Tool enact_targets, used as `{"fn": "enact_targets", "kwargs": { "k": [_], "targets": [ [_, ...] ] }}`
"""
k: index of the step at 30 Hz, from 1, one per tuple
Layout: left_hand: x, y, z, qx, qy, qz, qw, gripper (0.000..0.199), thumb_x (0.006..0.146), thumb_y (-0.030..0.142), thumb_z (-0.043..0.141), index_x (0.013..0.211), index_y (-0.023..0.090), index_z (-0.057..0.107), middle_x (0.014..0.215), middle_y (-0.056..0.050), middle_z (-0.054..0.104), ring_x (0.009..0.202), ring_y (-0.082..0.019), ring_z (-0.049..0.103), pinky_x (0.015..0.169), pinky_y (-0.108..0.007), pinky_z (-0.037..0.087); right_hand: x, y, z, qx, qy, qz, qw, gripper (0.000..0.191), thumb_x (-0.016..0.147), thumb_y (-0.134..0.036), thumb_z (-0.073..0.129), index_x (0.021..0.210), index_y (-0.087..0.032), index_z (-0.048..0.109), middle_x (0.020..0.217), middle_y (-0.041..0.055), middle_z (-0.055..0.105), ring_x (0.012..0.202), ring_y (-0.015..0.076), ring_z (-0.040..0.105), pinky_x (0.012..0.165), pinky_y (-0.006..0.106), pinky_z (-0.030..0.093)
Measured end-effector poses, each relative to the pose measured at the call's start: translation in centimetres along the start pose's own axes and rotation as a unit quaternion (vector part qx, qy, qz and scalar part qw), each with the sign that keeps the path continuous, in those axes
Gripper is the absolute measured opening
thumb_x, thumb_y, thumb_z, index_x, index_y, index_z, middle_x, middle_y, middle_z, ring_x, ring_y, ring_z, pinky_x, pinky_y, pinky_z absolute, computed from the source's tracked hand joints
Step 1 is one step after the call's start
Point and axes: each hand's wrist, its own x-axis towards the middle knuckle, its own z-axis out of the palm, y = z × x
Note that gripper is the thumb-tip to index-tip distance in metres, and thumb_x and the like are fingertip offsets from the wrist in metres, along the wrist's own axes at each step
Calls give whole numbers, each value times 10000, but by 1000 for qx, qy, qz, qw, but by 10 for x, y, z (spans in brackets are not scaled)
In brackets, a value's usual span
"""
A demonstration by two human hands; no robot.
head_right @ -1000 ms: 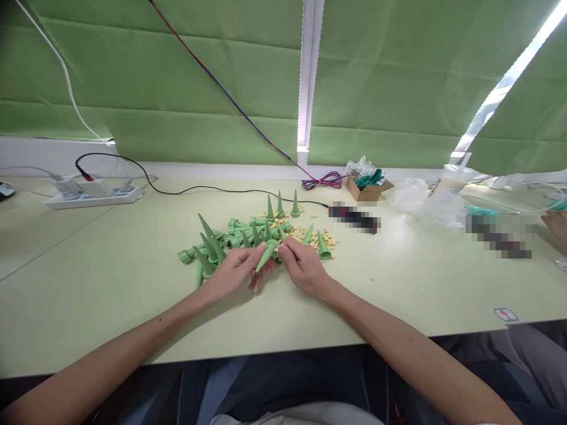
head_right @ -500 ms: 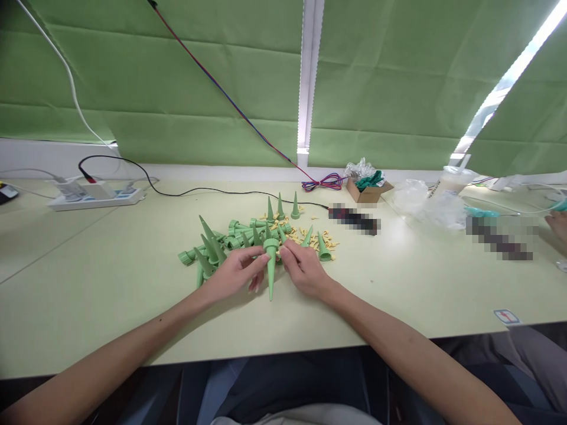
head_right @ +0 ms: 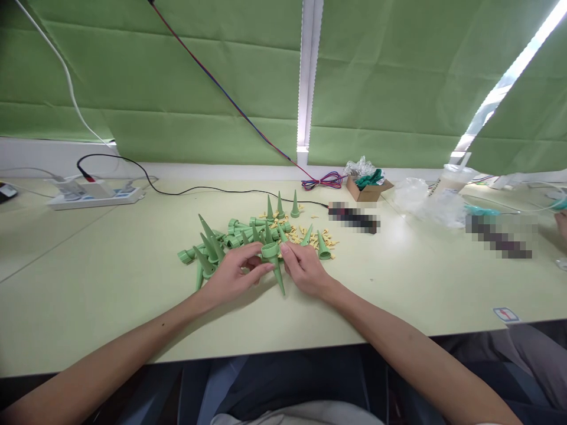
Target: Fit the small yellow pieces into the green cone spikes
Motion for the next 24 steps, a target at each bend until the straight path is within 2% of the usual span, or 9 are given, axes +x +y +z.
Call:
{"fn": "enact_targets", "kwargs": {
  "k": [9, 18, 24],
  "targets": [
    [-2, -1, 2, 55, 35, 33, 997, 267, 905, 381, 585, 765, 178, 480, 664, 32, 454, 575, -100, 438, 512, -217, 344, 1, -2, 2, -17, 20, 4, 1000, 495, 1035, -460, 291, 620, -213, 396, 508, -34, 447, 464, 118, 421, 525, 265, 360],
    [-2, 0, 1, 86, 30, 39, 995, 272, 924, 404, 549, 772, 181, 516, 682, 9, 467, 612, -128, 454, 557, -240, 362, 0, -1, 2, -30, 16, 13, 999, 506, 1033, -460, 292, 601, -217, 393, 494, -27, 447, 459, 125, 418, 523, 282, 354],
    [-3, 0, 0, 88, 25, 65, 994, 168, 943, 329, 522, 915, 174, 580, 806, -20, 531, 674, -135, 501, 611, -245, 408, 1, -3, 2, -33, 16, 9, 999, 535, 1034, -467, 277, 578, -212, 391, 486, -25, 446, 454, 120, 414, 520, 277, 345]
  ]
}}
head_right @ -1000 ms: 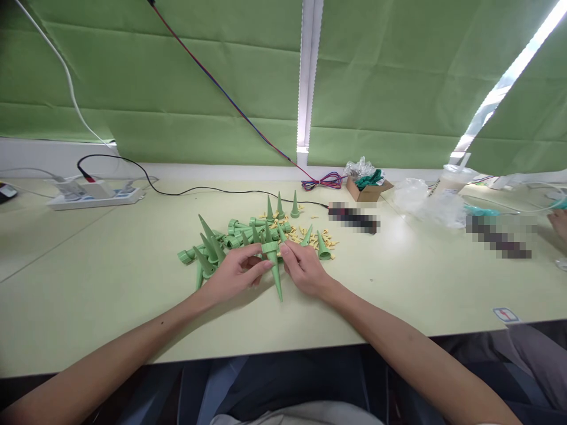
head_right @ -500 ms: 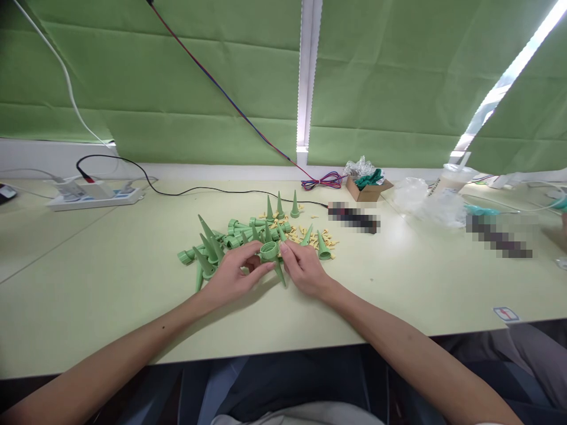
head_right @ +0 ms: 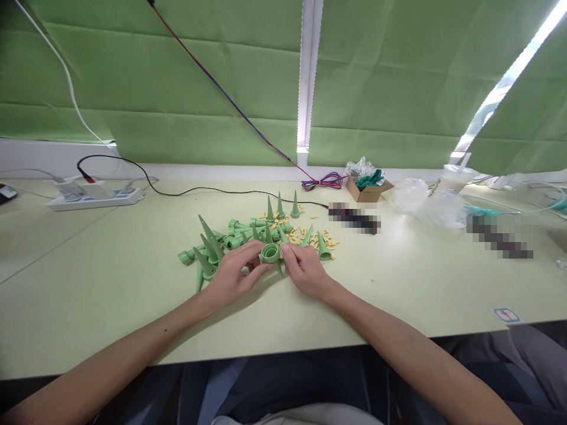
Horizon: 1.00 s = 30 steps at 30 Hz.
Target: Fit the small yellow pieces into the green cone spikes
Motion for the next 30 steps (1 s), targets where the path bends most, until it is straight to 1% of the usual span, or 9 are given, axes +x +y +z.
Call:
{"fn": "enact_targets", "kwargs": {
  "k": [5, 7, 9, 12, 14, 17, 20, 25, 30],
  "targets": [
    [1, 2, 2, -24, 8, -48, 999, 214, 917, 351, 561, 1045, 180, 577, 818, -17, 577, 651, -130, 534, 603, -243, 436, 1, -1, 0, 15, 21, 3, 1000, 508, 1034, -458, 294, 604, -214, 406, 502, -24, 455, 462, 120, 424, 522, 276, 355],
    [2, 4, 1, -64, 12, -82, 994, 247, 905, 375, 580, 1061, 183, 567, 765, -2, 591, 608, -123, 542, 575, -236, 438, 0, -1, -1, 23, 35, 12, 999, 493, 1033, -461, 301, 620, -216, 409, 512, -23, 458, 467, 121, 427, 518, 275, 359],
    [3, 6, -1, -125, 2, -121, 985, 241, 911, 410, 566, 997, 186, 570, 656, 22, 571, 541, -115, 533, 524, -224, 423, -1, -1, -2, 27, 52, 19, 998, 484, 1032, -466, 307, 630, -217, 407, 523, -21, 460, 473, 121, 426, 511, 273, 360],
    [7, 8, -5, -236, -27, -164, 957, 335, 941, 483, 491, 838, 174, 566, 503, 47, 496, 431, -102, 495, 454, -213, 396, -1, 0, -2, 28, 73, 20, 997, 468, 1031, -466, 314, 647, -216, 415, 541, -20, 465, 482, 120, 424, 506, 269, 359],
    [9, 7, -7, -306, -64, -180, 933, 449, 960, 532, 422, 764, 156, 568, 474, 33, 498, 397, -102, 501, 434, -217, 405, -1, 1, -2, 29, 75, 14, 997, 450, 1031, -458, 322, 663, -216, 418, 555, -19, 477, 488, 119, 425, 510, 267, 359],
    [11, 3, -4, -396, -126, -217, 883, 567, 950, 604, 376, 742, 126, 598, 519, -14, 560, 400, -116, 540, 398, -225, 426, -1, 3, -2, 26, 52, 2, 998, 428, 1026, -459, 336, 683, -218, 419, 570, -18, 486, 502, 121, 430, 520, 268, 362],
    [11, 0, -1, -442, -144, -239, 852, 591, 919, 643, 415, 773, 108, 619, 544, -33, 581, 400, -120, 550, 378, -227, 431, -1, 3, -2, 22, 11, -3, 1000, 418, 1023, -472, 333, 707, -217, 435, 585, -19, 484, 522, 125, 433, 531, 265, 364],
    [9, -3, -2, -456, -136, -247, 844, 517, 922, 609, 457, 821, 119, 586, 506, -28, 569, 400, -123, 544, 389, -222, 429, 0, 2, -2, 34, -28, -6, 999, 388, 1028, -457, 330, 766, -213, 478, 603, -31, 498, 529, 118, 440, 539, 248, 358],
    [9, -5, -4, -457, -147, -223, 848, 473, 928, 588, 466, 894, 129, 578, 533, -32, 586, 420, -127, 553, 396, -225, 433, -1, 4, -2, 39, -28, 2, 999, 384, 1024, -485, 318, 788, -219, 464, 586, -37, 485, 510, 121, 429, 520, 247, 344]
  ]
}}
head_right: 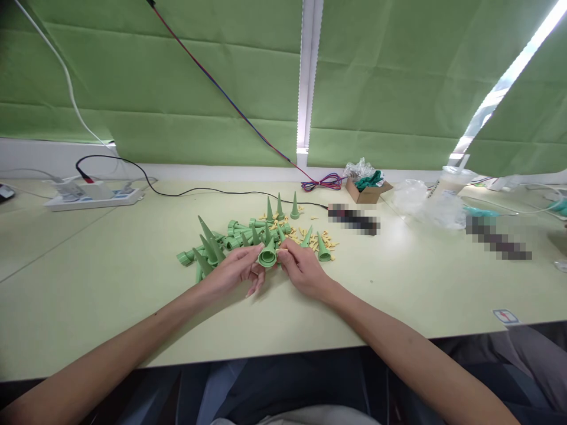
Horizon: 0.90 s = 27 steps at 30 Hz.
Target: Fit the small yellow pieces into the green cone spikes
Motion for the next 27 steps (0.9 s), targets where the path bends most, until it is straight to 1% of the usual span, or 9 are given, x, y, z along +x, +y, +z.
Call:
{"fn": "enact_targets", "kwargs": {
  "k": [3, 8, 12, 16, 19, 21, 22, 24, 27],
  "targets": [
    [0, -1, 0, 13, -10, 9, 1000, 457, 931, 589, 459, 861, 147, 552, 537, -23, 586, 424, -128, 557, 408, -232, 442, 0, 1, 0, -1, 1, 3, 1000, 390, 1019, -503, 316, 777, -223, 438, 584, -39, 481, 509, 123, 426, 517, 247, 341],
    [-3, 2, 1, 65, 3, 26, 998, 438, 931, 584, 459, 794, 169, 493, 578, -7, 599, 461, -123, 570, 445, -231, 454, 0, 1, 0, 0, 1, 14, 1000, 408, 1016, -514, 317, 738, -227, 400, 563, -39, 476, 496, 125, 420, 506, 251, 336],
    [-5, 4, 4, 113, 3, 32, 993, 390, 931, 560, 475, 878, 175, 508, 584, 5, 602, 434, -125, 562, 426, -231, 436, 1, 0, 0, -1, 12, 14, 1000, 439, 1018, -500, 327, 679, -225, 369, 537, -39, 452, 479, 122, 410, 500, 256, 335],
    [-6, 3, 6, 154, 24, 48, 987, 340, 938, 503, 492, 977, 170, 547, 587, 12, 586, 438, -120, 545, 441, -231, 436, 1, -1, 1, -5, 12, 11, 1000, 454, 1024, -462, 343, 644, -216, 382, 526, -39, 444, 472, 117, 407, 498, 256, 333],
    [-7, 2, 8, 194, 43, 65, 978, 290, 944, 457, 493, 961, 174, 554, 568, 33, 535, 447, -109, 518, 458, -225, 422, 2, -1, 0, -8, 7, 14, 1000, 468, 1027, -452, 339, 629, -213, 396, 518, -35, 446, 469, 119, 407, 500, 260, 331],
    [-7, 2, 8, 239, 64, 87, 965, 256, 942, 425, 500, 891, 178, 544, 592, 36, 511, 471, -103, 506, 470, -220, 403, 2, -2, 0, -11, 4, 17, 1000, 478, 1028, -450, 333, 620, -212, 401, 509, -33, 448, 467, 119, 405, 507, 264, 333],
    [-6, 1, 8, 270, 78, 104, 954, 251, 939, 409, 507, 847, 178, 536, 618, 31, 508, 494, -100, 502, 478, -218, 391, 2, -2, 0, -12, 3, 19, 1000, 481, 1029, -450, 331, 617, -212, 403, 505, -33, 448, 464, 119, 403, 509, 265, 333],
    [-6, 0, 7, 340, 107, 149, 922, 260, 938, 378, 517, 776, 174, 523, 674, 18, 506, 554, -101, 493, 508, -218, 370, 2, -3, 0, -11, 1, 19, 1000, 483, 1029, -446, 328, 614, -211, 403, 497, -34, 444, 461, 118, 398, 510, 265, 332],
    [-4, -4, 5, 419, 131, 201, 876, 266, 950, 341, 510, 749, 168, 533, 714, 6, 492, 627, -112, 474, 555, -225, 356, 2, -3, -1, -10, -1, 20, 1000, 485, 1030, -437, 329, 606, -211, 396, 487, -37, 439, 457, 116, 397, 511, 261, 331]
  ]
}}
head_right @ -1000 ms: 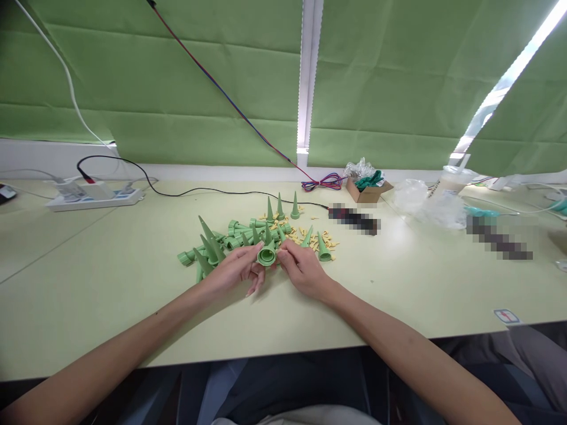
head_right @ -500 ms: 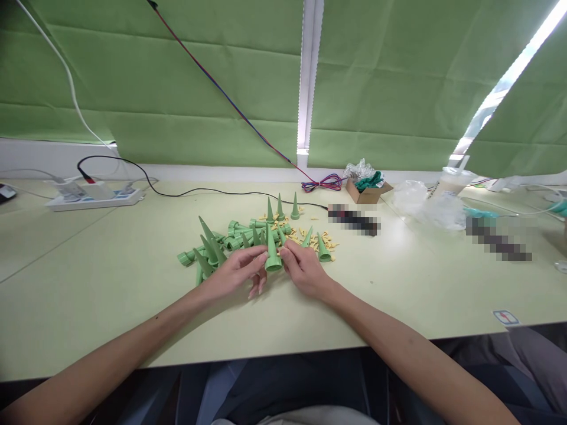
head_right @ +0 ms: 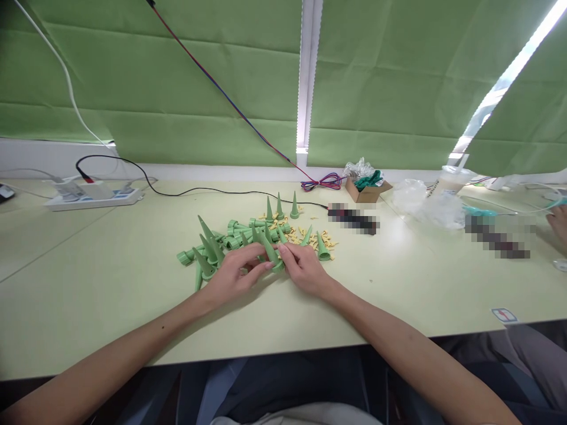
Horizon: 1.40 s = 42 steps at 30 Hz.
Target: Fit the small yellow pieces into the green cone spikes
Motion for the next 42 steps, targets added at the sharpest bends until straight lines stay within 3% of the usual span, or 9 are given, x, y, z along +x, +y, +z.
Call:
{"fn": "enact_targets", "kwargs": {
  "k": [14, 20, 23, 25, 27, 30, 34, 42],
  "targets": [
    [-2, -7, 3, 56, 52, 95, 993, 183, 958, 249, 534, 819, 155, 607, 754, -2, 506, 658, -103, 467, 605, -221, 381, 2, -2, -1, -15, 2, -6, 1000, 512, 1025, -470, 312, 598, -207, 413, 473, -39, 431, 438, 112, 396, 503, 256, 327],
    [-3, -4, 6, 46, 55, 48, 996, 113, 955, 257, 531, 995, 173, 595, 774, 12, 572, 599, -85, 476, 587, -209, 398, 3, -5, -1, -18, 25, 2, 1000, 510, 1022, -479, 328, 595, -210, 406, 490, -30, 466, 462, 116, 435, 521, 259, 357],
    [-3, 0, 6, 1, 65, 4, 998, 183, 947, 295, 540, 1086, 174, 546, 804, 19, 600, 537, -63, 474, 541, -197, 387, 1, -4, -1, -3, 45, 11, 999, 477, 1030, -436, 343, 615, -212, 413, 499, -29, 484, 469, 116, 456, 531, 259, 375],
    [-3, 3, 4, -23, 65, -25, 997, 182, 951, 333, 525, 992, 161, 566, 772, 15, 600, 545, -69, 498, 525, -195, 376, 1, -2, -1, 8, 59, 12, 998, 453, 1032, -418, 350, 635, -213, 419, 509, -29, 494, 471, 115, 464, 535, 259, 383],
    [-1, 5, 2, -39, 44, -42, 997, 335, 975, 376, 464, 772, 145, 596, 618, 25, 545, 519, -76, 484, 532, -202, 379, 0, 0, 0, 17, 70, 11, 997, 432, 1032, -411, 357, 653, -216, 424, 520, -29, 498, 470, 114, 462, 532, 261, 383],
    [1, 6, 1, -129, -11, -108, 986, 553, 990, 481, 377, 631, 131, 611, 508, 14, 516, 438, -80, 473, 492, -213, 389, 0, 2, 0, 21, 75, 4, 997, 416, 1031, -402, 362, 664, -218, 426, 534, -28, 499, 474, 114, 460, 525, 262, 378],
    [2, 3, 2, -244, -72, -169, 952, 656, 974, 581, 326, 656, 110, 655, 552, -33, 593, 389, -90, 492, 407, -218, 385, 0, 2, 0, 15, 61, -17, 998, 405, 1032, -376, 364, 662, -217, 407, 546, -27, 501, 489, 113, 456, 531, 259, 374],
    [5, 2, 2, -309, -139, -203, 919, 681, 938, 639, 359, 722, 80, 684, 610, -96, 667, 392, -105, 536, 384, -213, 428, -2, -1, 0, -20, 20, -31, 999, 434, 1031, -406, 353, 653, -207, 431, 582, -24, 503, 521, 112, 461, 543, 252, 372]
  ]
}}
